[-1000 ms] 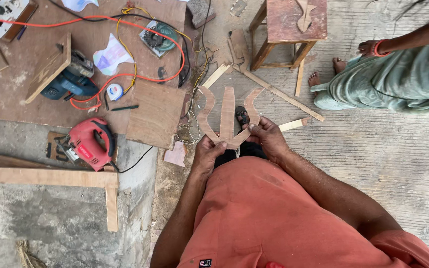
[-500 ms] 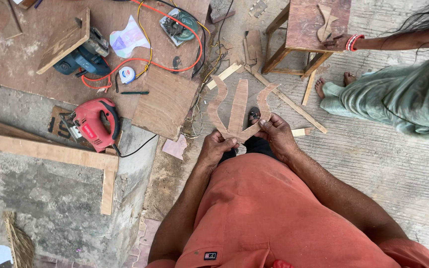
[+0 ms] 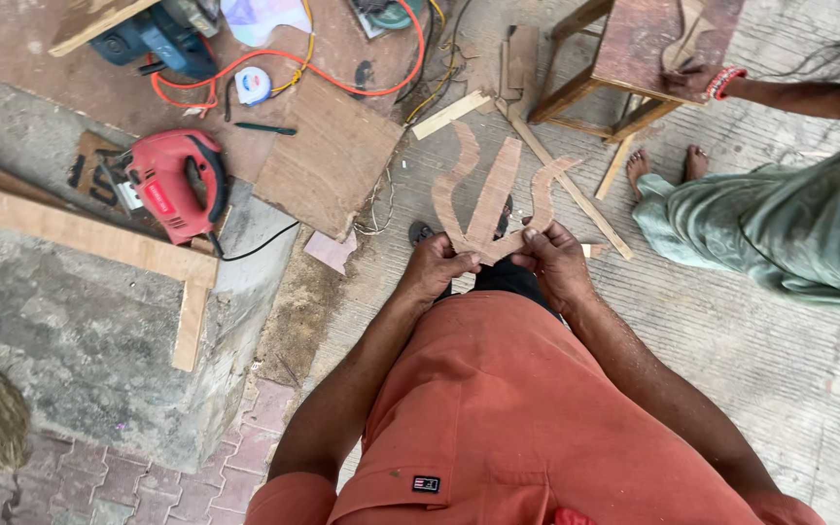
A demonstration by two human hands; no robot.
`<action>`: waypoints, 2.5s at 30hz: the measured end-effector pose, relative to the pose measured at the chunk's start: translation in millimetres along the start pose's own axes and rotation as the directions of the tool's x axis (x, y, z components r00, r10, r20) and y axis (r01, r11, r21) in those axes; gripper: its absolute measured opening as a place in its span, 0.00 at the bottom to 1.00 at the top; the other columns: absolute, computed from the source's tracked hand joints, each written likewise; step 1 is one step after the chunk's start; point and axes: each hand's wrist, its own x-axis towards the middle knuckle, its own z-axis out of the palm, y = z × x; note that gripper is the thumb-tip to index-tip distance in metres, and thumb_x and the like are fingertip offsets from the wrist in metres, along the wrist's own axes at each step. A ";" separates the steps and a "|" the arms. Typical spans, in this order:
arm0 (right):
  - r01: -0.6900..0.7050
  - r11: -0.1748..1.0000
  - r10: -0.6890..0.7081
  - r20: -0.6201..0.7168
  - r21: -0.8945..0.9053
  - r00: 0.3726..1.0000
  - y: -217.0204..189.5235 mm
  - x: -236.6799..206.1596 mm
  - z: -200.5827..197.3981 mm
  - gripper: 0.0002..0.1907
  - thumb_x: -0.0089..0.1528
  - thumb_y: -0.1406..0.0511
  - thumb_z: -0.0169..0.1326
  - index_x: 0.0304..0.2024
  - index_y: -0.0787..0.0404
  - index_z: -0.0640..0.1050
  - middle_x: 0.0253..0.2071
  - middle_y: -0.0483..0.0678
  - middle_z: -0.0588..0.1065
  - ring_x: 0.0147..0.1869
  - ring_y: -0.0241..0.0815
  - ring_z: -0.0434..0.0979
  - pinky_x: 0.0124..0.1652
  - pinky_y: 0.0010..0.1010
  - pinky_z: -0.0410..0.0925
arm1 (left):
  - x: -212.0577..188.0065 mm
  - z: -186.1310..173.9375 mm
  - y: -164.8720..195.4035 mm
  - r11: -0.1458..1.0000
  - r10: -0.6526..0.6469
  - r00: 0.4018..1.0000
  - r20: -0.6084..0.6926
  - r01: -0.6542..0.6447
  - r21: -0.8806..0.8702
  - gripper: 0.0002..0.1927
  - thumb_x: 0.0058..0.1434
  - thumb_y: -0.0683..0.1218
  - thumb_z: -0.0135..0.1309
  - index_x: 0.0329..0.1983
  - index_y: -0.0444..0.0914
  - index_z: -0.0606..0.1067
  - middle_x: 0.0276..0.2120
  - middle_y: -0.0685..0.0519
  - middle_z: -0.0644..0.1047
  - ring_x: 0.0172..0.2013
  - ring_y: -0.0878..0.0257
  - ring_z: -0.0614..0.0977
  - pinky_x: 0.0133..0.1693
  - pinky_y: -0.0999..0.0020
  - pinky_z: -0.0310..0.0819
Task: The person uses a red jigsaw to cut a decorative curved shape from a wooden board. After cutting, they inspect the piece, walk to an outdoor area, and use a long metal rod to tap and adjust the cutout on a concrete surface.
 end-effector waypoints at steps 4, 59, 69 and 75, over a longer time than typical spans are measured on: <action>0.002 1.000 -0.003 -0.022 -0.024 1.000 -7.8 -1.3 2.1 0.08 0.70 0.67 0.52 0.49 0.61 0.78 0.41 0.45 0.79 0.41 0.33 0.80 0.40 0.24 0.78 | 1.4 2.7 2.2 1.000 -0.003 1.000 -0.004 0.003 0.008 0.16 0.61 0.40 0.62 0.49 0.28 0.77 0.42 0.45 0.83 0.39 0.62 0.84 0.44 0.67 0.82; -0.139 0.976 0.106 0.192 0.168 0.976 -9.0 4.4 -12.8 0.16 0.71 0.61 0.57 0.58 0.62 0.76 0.43 0.49 0.78 0.45 0.42 0.82 0.47 0.36 0.78 | 19.4 16.8 8.6 0.995 -0.026 1.000 -0.003 0.026 0.096 0.21 0.55 0.49 0.68 0.46 0.33 0.78 0.37 0.50 0.84 0.33 0.66 0.84 0.32 0.74 0.74; -0.196 0.981 0.188 0.213 0.014 0.959 15.2 11.5 -17.3 0.12 0.71 0.65 0.58 0.55 0.62 0.78 0.42 0.49 0.79 0.42 0.42 0.81 0.45 0.34 0.77 | 13.7 6.1 -22.1 0.994 -0.016 1.000 -0.013 0.017 0.110 0.24 0.53 0.52 0.70 0.46 0.33 0.79 0.36 0.50 0.83 0.34 0.65 0.83 0.37 0.69 0.75; -0.154 0.988 0.153 0.173 -0.012 0.973 26.5 4.0 -15.3 0.09 0.70 0.67 0.56 0.52 0.62 0.77 0.40 0.47 0.79 0.40 0.40 0.81 0.44 0.33 0.77 | 7.6 -1.4 -38.6 0.993 0.100 0.995 0.028 -0.102 0.068 0.26 0.51 0.48 0.71 0.49 0.31 0.77 0.40 0.50 0.83 0.40 0.64 0.83 0.45 0.70 0.77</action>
